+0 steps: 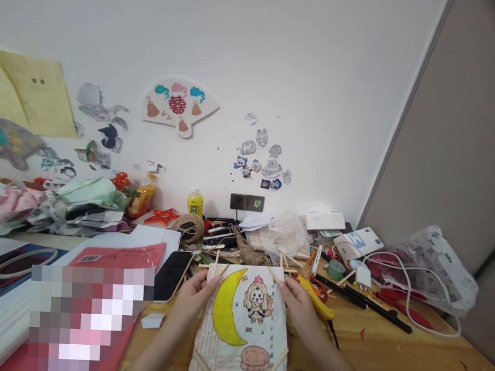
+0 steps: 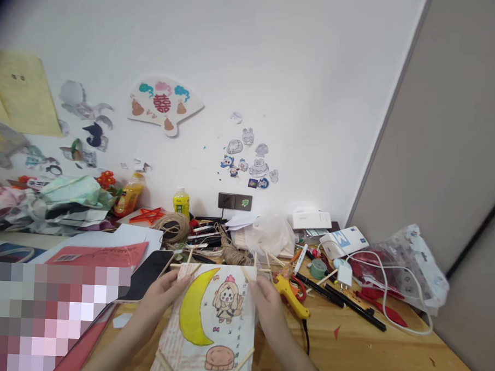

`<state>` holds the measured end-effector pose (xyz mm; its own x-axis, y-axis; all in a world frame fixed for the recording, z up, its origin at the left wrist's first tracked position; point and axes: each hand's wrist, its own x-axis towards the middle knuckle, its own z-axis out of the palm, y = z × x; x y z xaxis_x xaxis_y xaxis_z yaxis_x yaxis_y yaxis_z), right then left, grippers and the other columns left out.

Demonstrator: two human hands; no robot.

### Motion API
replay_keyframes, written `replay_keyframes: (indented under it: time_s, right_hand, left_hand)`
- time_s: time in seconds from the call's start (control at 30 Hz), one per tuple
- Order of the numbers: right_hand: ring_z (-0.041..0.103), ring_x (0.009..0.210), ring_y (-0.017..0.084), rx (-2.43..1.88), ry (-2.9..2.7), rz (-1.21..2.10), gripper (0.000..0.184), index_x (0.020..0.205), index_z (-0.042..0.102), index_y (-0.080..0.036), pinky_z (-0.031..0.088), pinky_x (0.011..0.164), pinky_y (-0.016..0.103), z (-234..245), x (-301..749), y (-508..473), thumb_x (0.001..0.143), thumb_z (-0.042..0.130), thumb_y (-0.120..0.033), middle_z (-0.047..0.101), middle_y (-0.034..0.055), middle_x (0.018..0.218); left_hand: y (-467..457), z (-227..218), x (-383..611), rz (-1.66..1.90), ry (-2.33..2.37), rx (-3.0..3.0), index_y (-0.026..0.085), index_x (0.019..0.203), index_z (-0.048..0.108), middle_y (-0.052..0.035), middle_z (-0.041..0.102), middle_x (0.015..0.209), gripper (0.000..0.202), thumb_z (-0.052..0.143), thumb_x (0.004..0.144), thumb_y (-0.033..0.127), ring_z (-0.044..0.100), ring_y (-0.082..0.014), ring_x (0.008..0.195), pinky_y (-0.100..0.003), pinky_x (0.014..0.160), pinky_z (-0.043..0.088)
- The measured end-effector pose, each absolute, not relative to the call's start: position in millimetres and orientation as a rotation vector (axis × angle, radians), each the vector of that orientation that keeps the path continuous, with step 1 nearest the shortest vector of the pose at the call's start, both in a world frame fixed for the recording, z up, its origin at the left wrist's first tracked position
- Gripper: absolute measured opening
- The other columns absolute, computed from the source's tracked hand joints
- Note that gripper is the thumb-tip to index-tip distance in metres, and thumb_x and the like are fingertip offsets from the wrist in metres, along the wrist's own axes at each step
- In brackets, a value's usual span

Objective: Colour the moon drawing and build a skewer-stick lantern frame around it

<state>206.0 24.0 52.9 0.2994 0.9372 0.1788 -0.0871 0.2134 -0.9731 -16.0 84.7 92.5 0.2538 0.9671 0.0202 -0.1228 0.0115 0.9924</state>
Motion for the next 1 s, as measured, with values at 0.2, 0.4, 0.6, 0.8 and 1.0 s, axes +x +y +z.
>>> replay_keyframes:
  time_s: [0.2,0.4,0.6,0.8,1.0]
  right_hand:
    - [0.064,0.078,0.024,-1.094,-0.902,0.972,0.032,0.082,0.067,-0.023,0.05,0.069,0.032,56.8,204.6,20.5,0.071,0.069,-0.053,0.07,0.002,0.08]
    - [0.066,0.091,0.026,-1.091,-0.786,1.013,0.033,0.087,0.066,-0.024,0.053,0.074,0.033,56.6,203.5,19.1,0.073,0.067,-0.053,0.073,0.0035,0.095]
    - [0.065,0.097,0.028,-1.071,-0.625,0.923,0.043,0.09,0.065,-0.022,0.053,0.08,0.036,58.3,208.8,23.3,0.063,0.075,-0.054,0.073,0.0051,0.097]
    - [0.066,0.087,0.024,-1.027,-0.611,0.899,0.042,0.088,0.065,-0.022,0.051,0.076,0.033,62.0,212.7,23.2,0.062,0.076,-0.053,0.073,0.003,0.089]
    - [0.065,0.083,0.021,-1.008,-0.565,0.923,0.041,0.086,0.065,-0.022,0.051,0.074,0.029,61.8,212.1,21.9,0.06,0.078,-0.051,0.073,0.0006,0.085]
  left_hand:
    - [91.6,78.8,-15.4,0.996,0.862,1.211,0.017,0.094,0.067,-0.0092,0.075,0.091,0.059,0.081,0.05,0.054,0.069,-0.0277,0.088,-0.035,0.077,0.054]
    - [88.2,77.9,-12.7,0.925,0.767,1.206,0.017,0.096,0.064,-0.0107,0.074,0.097,0.058,0.082,0.053,0.051,0.069,-0.0275,0.09,-0.036,0.08,0.054]
    - [85.4,85.2,-20.3,0.706,0.866,1.37,0.017,0.084,0.064,-0.0026,0.071,0.07,0.047,0.078,0.058,0.053,0.066,-0.0175,0.061,-0.024,0.052,0.05]
    - [90.6,77.2,-21.2,0.723,0.982,1.487,0.019,0.064,0.053,0.0043,0.06,0.053,0.04,0.075,0.058,0.052,0.057,-0.0119,0.044,-0.023,0.046,0.044]
    - [87.7,79.1,-19.3,0.732,0.971,1.538,0.02,0.062,0.049,0.0057,0.055,0.047,0.044,0.071,0.06,0.058,0.052,-0.0107,0.044,-0.022,0.044,0.039]
